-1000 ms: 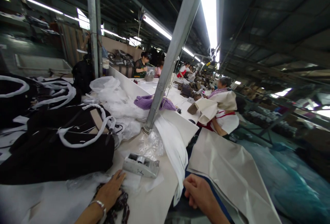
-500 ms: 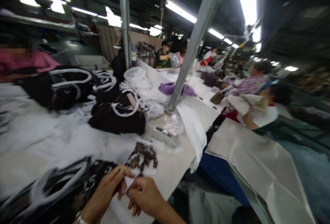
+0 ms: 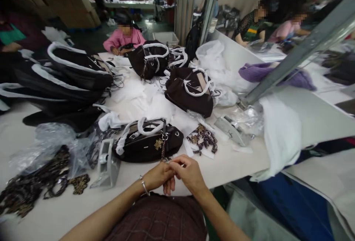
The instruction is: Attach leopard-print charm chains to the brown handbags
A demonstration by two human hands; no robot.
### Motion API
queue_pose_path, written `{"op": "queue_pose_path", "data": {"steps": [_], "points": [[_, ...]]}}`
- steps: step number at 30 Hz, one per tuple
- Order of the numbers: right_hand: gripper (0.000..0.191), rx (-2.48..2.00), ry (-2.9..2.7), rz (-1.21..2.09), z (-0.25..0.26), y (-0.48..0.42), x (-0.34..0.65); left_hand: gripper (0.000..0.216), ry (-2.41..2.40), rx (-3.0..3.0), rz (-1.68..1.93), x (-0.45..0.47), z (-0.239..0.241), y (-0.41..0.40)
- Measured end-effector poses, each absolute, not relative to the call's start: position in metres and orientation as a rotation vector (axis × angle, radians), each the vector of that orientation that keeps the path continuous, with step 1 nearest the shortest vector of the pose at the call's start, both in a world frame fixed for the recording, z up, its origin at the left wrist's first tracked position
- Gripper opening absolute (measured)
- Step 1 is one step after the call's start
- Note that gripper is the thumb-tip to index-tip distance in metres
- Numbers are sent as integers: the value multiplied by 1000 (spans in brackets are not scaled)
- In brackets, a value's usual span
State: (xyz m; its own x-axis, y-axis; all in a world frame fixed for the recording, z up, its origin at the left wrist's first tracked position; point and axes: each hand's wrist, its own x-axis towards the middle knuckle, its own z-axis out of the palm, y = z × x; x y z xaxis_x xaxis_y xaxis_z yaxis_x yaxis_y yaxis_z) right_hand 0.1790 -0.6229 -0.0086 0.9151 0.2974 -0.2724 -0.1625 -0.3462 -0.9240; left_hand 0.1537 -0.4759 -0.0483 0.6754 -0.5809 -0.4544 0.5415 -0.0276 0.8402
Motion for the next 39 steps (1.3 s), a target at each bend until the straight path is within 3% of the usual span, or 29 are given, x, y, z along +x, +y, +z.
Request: {"op": "queue_pose_path", "data": {"steps": [4,7,11,13,22,28,39], "points": [[22,-1867,-116,491,-14,-621,182,58,-59,1338,-945,157,-53,-475],[23,-1814,-33,496,-19,-624,189,45,-102,1405,-929,164,-53,-468],[30,-1608,118,522,-31,-626,201,16,14,2022,-438,181,-56,-444],[29,-1623,144,533,-37,-623,208,12,153,2301,-183,191,-61,-433],[20,-2106,-98,231,-64,-596,238,16,209,2599,-62,221,-89,-438],[18,-2228,-168,180,-71,-586,251,9,339,2379,-110,219,-92,-431],[17,-2347,-203,207,-81,-571,260,24,340,2006,-150,216,-107,-418]]}}
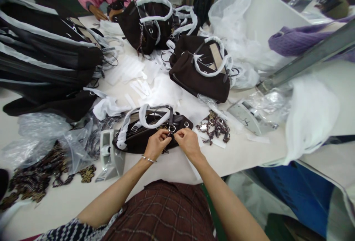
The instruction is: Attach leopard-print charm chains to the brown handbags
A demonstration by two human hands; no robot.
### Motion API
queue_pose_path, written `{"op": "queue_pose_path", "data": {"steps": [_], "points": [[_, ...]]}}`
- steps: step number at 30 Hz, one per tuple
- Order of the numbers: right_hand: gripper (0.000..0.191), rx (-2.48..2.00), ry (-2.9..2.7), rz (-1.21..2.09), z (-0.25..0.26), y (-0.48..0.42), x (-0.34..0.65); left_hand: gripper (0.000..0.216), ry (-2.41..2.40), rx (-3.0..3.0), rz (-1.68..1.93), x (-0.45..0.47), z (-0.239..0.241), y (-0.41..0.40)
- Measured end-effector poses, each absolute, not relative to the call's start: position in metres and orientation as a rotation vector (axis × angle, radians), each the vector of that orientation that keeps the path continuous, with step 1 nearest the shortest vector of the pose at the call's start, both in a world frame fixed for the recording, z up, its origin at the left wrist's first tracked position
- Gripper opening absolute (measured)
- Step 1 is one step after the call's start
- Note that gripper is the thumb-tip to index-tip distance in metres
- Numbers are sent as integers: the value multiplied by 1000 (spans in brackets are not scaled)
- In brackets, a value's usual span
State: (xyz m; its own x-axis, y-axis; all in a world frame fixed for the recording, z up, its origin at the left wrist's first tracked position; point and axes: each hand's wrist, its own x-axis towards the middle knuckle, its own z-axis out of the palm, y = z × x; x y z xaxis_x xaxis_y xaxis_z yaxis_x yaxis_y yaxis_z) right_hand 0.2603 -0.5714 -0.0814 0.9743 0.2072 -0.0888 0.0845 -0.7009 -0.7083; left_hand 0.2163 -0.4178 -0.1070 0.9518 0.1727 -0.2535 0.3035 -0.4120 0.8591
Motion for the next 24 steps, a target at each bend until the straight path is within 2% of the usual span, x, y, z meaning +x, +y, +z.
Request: {"op": "queue_pose_path", "data": {"steps": [12,16,20,24], "points": [[18,-2250,-212,256,-87,-566,264,27,332,1819,-210,217,-102,-414],[20,-2255,-275,260,-87,-568,265,37,345,1813,-327,228,-98,-410],[19,-2298,-311,250,-84,-569,267,28,397,1836,-354,241,-98,-414],[15,-2266,-301,227,-80,-572,267,19,415,1824,-205,239,-98,-417]]}}
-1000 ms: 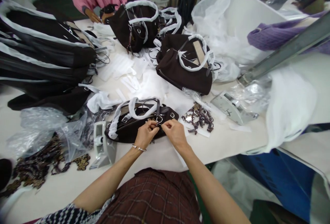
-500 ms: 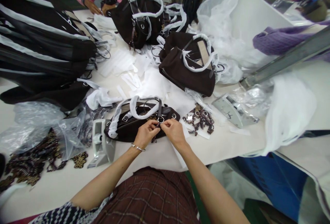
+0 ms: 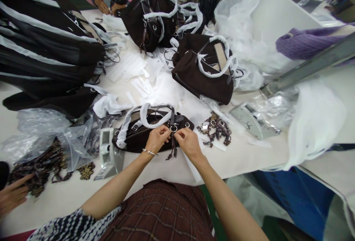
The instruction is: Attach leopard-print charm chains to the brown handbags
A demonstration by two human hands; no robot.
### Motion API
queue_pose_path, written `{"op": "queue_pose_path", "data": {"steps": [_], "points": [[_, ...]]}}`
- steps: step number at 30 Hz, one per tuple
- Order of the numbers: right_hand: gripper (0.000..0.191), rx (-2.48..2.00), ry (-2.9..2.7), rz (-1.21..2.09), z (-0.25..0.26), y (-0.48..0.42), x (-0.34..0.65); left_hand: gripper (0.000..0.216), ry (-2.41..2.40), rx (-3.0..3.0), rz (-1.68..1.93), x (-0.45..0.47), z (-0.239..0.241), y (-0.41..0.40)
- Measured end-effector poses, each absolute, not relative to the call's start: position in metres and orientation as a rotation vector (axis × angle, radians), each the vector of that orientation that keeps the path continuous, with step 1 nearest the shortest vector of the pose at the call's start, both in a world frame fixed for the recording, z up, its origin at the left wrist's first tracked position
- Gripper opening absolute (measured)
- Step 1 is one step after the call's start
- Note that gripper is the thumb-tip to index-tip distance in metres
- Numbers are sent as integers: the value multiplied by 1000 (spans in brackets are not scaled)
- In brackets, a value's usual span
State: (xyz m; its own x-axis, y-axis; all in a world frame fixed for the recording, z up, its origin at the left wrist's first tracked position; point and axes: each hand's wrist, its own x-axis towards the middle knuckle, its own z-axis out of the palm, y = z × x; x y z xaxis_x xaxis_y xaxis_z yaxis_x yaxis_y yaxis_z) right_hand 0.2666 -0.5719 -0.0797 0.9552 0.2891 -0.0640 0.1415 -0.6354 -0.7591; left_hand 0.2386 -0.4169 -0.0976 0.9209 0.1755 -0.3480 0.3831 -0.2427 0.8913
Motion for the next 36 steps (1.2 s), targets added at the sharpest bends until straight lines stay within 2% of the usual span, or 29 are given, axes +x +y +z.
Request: {"op": "queue_pose_path", "data": {"steps": [6,12,17,19,22,28,36], "points": [[12,-2093,-327,-84,-70,-571,261,17,481,1732,-14,217,-89,-414],[10,-1975,-555,17,-72,-561,258,19,356,1619,-57,216,-83,-412],[9,-1979,-430,99,-76,-564,260,16,70,2127,215,223,-84,-405],[11,-1967,-348,159,-77,-565,260,23,-28,2356,277,227,-86,-404],[17,-1922,-245,241,-80,-565,261,27,-65,2543,226,234,-88,-406],[21,-1850,-151,287,-83,-563,262,6,1,2580,129,240,-89,-413],[12,-2126,-492,118,-75,-567,263,13,296,1718,-296,239,-114,-402]]}}
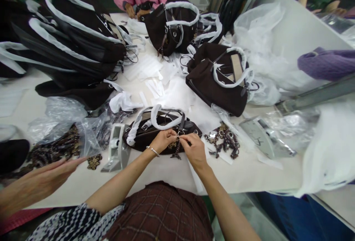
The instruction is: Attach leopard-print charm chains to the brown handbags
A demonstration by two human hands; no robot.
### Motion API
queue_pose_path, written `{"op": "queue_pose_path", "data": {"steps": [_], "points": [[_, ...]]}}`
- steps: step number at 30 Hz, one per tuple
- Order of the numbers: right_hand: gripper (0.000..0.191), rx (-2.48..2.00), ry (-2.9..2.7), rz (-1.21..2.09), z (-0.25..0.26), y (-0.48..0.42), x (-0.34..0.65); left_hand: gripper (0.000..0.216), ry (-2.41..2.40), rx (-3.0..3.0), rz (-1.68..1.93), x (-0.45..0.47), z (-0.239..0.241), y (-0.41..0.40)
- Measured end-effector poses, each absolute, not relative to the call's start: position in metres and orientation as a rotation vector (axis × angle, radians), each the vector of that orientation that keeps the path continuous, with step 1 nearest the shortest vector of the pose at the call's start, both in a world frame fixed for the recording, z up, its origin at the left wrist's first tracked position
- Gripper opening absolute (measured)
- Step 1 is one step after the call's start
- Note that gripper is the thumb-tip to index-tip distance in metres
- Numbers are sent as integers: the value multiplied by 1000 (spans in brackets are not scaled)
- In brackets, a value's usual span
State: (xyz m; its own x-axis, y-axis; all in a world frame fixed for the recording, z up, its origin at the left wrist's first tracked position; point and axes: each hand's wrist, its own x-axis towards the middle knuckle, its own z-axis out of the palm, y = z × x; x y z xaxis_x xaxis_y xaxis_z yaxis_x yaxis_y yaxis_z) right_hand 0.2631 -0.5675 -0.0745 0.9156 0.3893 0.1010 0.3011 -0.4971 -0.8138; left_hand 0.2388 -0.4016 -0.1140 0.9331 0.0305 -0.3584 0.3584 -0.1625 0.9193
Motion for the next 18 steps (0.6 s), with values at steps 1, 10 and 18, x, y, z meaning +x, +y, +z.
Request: {"op": "queue_pose_path", "data": {"steps": [1,10,18], "points": [[12,-2153,-515,115,-74,-567,261,14,301,1627,-324,240,-119,-400],[7,-2264,-468,157,-78,-565,249,27,259,1404,-402,245,-131,-395],[9,-2262,-419,239,-78,-564,255,23,211,1484,-396,244,-129,-393]]}}
